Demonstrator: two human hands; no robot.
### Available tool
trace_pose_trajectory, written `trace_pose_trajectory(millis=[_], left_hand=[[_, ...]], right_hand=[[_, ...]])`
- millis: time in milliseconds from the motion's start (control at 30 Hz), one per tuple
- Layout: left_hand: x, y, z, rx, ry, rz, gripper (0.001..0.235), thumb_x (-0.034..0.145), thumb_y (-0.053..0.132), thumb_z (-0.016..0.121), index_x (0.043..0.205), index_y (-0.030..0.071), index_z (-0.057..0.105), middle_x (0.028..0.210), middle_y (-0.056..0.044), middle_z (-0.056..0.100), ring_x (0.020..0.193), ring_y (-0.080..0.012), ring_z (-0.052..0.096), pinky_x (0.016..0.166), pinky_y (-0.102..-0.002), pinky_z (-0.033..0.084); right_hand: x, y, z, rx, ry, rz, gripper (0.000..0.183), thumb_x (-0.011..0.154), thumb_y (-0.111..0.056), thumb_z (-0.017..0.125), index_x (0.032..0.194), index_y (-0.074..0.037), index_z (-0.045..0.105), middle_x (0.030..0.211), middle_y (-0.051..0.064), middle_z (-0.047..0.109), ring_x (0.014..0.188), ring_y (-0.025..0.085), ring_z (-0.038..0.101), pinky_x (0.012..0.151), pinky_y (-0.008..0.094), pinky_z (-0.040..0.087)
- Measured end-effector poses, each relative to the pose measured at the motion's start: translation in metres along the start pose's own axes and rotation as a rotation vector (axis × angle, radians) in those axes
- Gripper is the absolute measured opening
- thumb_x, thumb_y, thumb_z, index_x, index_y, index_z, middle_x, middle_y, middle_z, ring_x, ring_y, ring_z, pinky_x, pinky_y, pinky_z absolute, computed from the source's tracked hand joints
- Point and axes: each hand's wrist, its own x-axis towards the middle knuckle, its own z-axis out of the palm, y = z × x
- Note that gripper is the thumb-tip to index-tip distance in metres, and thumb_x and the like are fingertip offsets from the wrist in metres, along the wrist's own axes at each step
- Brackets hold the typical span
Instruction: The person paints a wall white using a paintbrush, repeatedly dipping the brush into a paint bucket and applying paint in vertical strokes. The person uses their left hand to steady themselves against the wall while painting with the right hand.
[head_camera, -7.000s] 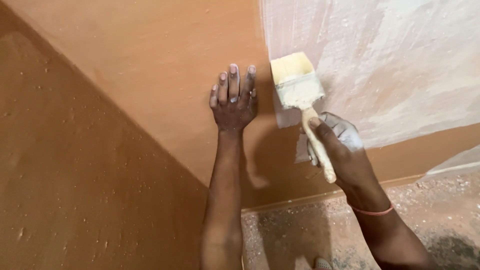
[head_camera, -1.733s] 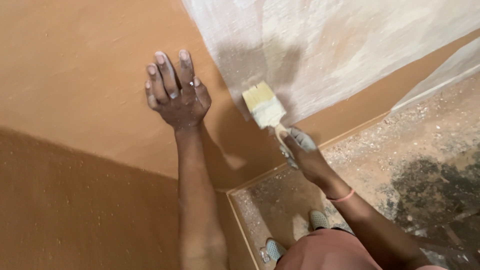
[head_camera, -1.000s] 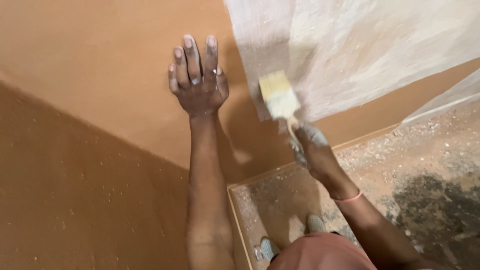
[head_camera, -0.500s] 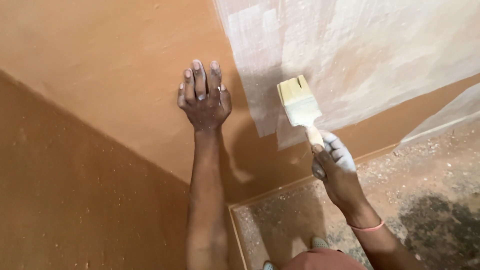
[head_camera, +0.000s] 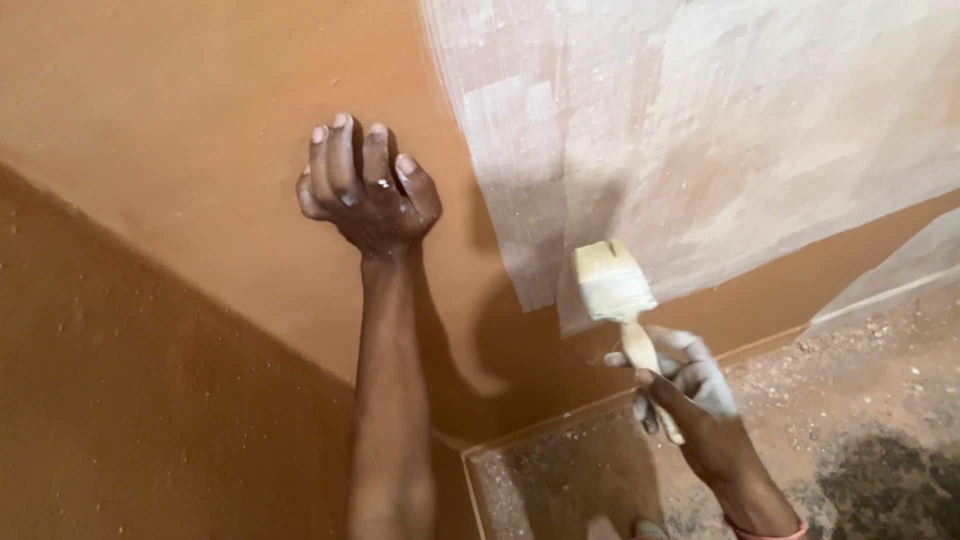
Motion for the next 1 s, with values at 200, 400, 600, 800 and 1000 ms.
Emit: trace_pose_trajectory(millis=[200, 400, 600, 800, 1000], left_hand=[[0.001, 0.0, -0.002, 0.063, -0.11, -0.043, 0.042, 0.109, 0.033, 0.043, 0.148, 0.017, 0.046, 0.154, -0.01, 0.045, 0.145, -0.0287, 0.038, 0.117, -0.049, 0.027], [0.007, -0.002, 0.001, 0.077, -0.096, -0.02, 0.046, 0.107, 0.034, 0.04, 0.149, 0.019, 0.046, 0.152, -0.011, 0.046, 0.144, -0.028, 0.039, 0.115, -0.05, 0.027], [0.005, 0.0, -0.001, 0.054, -0.097, -0.033, 0.043, 0.108, 0.033, 0.043, 0.148, 0.017, 0.048, 0.154, -0.012, 0.046, 0.145, -0.0297, 0.04, 0.115, -0.05, 0.029], [0.006, 0.0, -0.004, 0.069, -0.119, -0.031, 0.043, 0.109, 0.033, 0.043, 0.147, 0.016, 0.049, 0.154, -0.012, 0.045, 0.145, -0.0295, 0.04, 0.115, -0.051, 0.028], [0.006, 0.001, -0.005, 0.064, -0.1, -0.027, 0.041, 0.108, 0.031, 0.044, 0.146, 0.016, 0.05, 0.154, -0.012, 0.046, 0.145, -0.0292, 0.04, 0.115, -0.05, 0.029]], right_hand=[[-0.003, 0.002, -0.026, -0.188, 0.015, -0.085, 0.046, 0.095, -0.009, 0.05, 0.141, -0.004, 0.053, 0.109, 0.019, 0.078, 0.071, 0.019, 0.069, 0.055, 0.03, 0.058], [-0.006, 0.004, -0.035, -0.395, -0.061, -0.323, 0.047, 0.08, -0.001, 0.07, 0.126, -0.003, 0.061, 0.112, 0.014, 0.076, 0.088, 0.021, 0.079, 0.066, 0.033, 0.068], [0.012, -0.009, -0.026, -1.003, -0.101, -0.832, 0.039, 0.083, -0.007, 0.083, 0.118, -0.007, 0.065, 0.108, 0.01, 0.077, 0.079, 0.018, 0.078, 0.059, 0.025, 0.062], [0.043, -0.086, -0.011, -1.281, -0.254, -1.221, 0.043, 0.09, 0.0, 0.076, 0.13, -0.011, 0.065, 0.119, 0.017, 0.073, 0.078, 0.022, 0.072, 0.052, 0.022, 0.058], [0.077, -0.17, 0.029, -1.468, -0.243, -1.58, 0.045, 0.094, 0.004, 0.072, 0.134, -0.013, 0.062, 0.131, 0.02, 0.069, 0.08, 0.02, 0.067, 0.049, 0.018, 0.05]])
